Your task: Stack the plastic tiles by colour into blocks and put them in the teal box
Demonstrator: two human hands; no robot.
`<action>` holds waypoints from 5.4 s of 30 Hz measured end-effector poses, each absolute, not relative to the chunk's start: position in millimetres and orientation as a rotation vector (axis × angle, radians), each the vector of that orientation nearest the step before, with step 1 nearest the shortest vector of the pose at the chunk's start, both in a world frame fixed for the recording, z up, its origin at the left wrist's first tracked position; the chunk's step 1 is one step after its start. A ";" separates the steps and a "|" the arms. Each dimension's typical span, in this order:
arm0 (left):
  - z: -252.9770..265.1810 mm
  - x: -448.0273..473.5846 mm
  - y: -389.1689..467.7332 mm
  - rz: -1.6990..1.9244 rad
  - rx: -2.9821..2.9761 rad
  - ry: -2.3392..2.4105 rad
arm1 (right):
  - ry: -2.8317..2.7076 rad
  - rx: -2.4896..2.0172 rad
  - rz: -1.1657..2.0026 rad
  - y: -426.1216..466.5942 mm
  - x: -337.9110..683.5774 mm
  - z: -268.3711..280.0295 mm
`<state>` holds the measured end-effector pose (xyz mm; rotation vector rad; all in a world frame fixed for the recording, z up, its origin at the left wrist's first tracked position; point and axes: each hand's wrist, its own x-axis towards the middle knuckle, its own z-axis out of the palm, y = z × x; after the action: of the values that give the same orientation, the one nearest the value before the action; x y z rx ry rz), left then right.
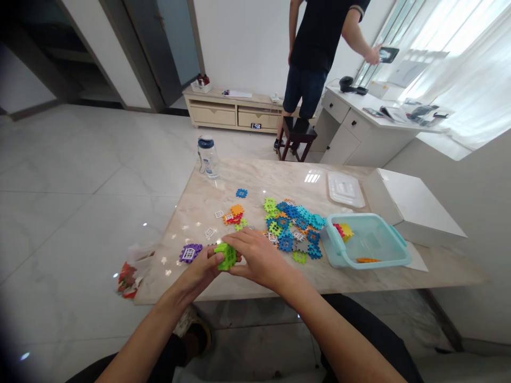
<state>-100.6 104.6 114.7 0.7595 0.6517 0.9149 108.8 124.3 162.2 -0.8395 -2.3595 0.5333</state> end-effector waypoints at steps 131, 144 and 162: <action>149.7 -148.4 -207.4 0.467 2.416 2.239 | -2.324 -1.659 0.334 61.8 187.4 203.1; 127.0 -140.4 -231.5 0.524 2.071 2.477 | -2.464 -1.615 0.375 62.1 174.5 204.3; 153.8 -64.8 -203.6 0.660 2.229 2.173 | -2.449 -1.576 0.459 53.6 169.2 208.0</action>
<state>-64.8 -203.6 153.8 2.2288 2.1732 0.6600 169.2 53.6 208.0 -1.5761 -2.4490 0.4586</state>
